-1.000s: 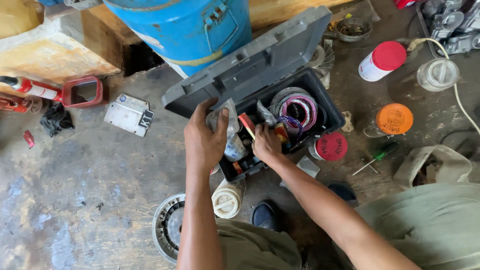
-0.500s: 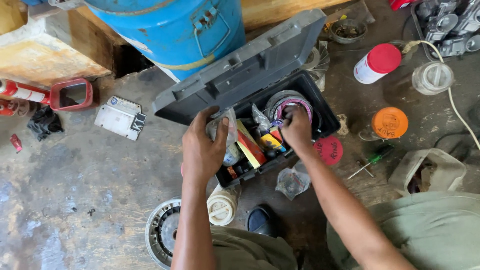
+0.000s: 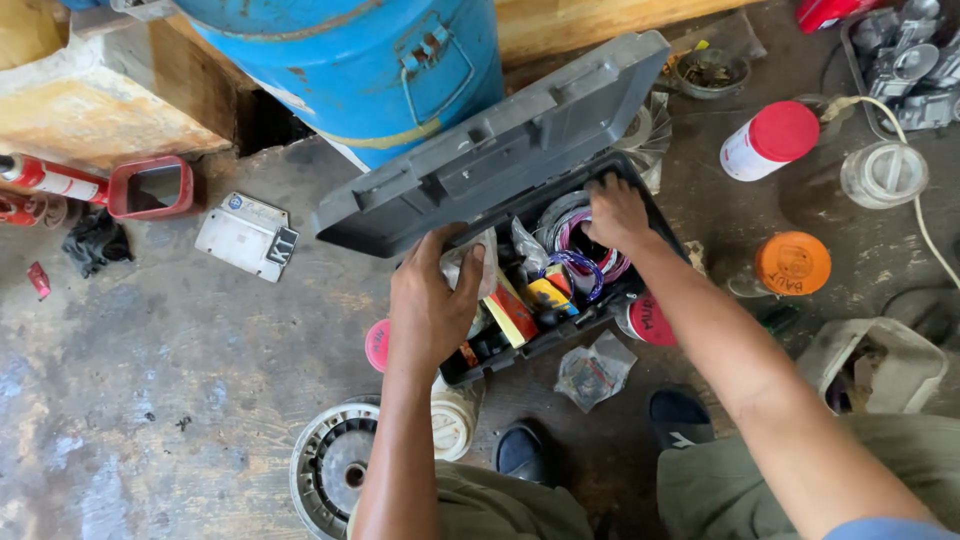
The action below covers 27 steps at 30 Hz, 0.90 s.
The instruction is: Searching through a toolbox for specific motorcycle components and inspecting them
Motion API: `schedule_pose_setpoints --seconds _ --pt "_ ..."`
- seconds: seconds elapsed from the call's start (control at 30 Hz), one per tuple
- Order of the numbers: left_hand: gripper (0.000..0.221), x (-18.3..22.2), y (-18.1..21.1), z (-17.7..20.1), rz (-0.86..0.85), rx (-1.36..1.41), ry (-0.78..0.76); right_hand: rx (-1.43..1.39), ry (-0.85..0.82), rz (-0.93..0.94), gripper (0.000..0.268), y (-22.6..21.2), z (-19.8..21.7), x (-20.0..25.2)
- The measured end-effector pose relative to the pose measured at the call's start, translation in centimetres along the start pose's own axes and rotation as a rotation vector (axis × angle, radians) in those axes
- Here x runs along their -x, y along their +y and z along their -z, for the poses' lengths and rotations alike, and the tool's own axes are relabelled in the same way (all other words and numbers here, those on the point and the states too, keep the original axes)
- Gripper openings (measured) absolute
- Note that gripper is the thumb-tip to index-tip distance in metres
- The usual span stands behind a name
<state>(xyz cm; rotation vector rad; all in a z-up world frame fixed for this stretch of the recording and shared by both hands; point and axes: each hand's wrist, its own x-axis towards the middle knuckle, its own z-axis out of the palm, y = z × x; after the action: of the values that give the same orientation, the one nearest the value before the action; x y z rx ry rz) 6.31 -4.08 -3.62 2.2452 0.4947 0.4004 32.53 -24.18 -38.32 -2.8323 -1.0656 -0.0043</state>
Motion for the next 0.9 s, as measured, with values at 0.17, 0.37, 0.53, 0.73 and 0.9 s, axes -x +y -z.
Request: schedule_pose_setpoints --seconds 0.17,0.37,0.53,0.73,0.9 --pt "0.033 0.2 -0.2 -0.8 0.060 -0.018 -0.056 -0.136 -0.201 0.097 0.076 0.4 4.7 0.0" --pt "0.044 2.2 -2.3 -8.3 0.388 -0.025 -0.333 -0.265 -0.514 0.058 0.071 -3.5 15.7 6.8" --pt "0.075 4.5 -4.2 -18.5 0.875 0.255 -0.466 -0.514 -0.374 0.070 0.054 -3.5 10.9 12.1" --pt "0.086 4.0 -0.7 -22.1 1.121 0.666 -0.117 -0.910 -0.242 0.113 0.029 -4.1 15.2 11.7" --pt "0.078 5.5 -4.7 -26.6 1.233 0.935 0.143 -0.869 -0.193 0.309 0.045 -2.6 12.4 12.5"
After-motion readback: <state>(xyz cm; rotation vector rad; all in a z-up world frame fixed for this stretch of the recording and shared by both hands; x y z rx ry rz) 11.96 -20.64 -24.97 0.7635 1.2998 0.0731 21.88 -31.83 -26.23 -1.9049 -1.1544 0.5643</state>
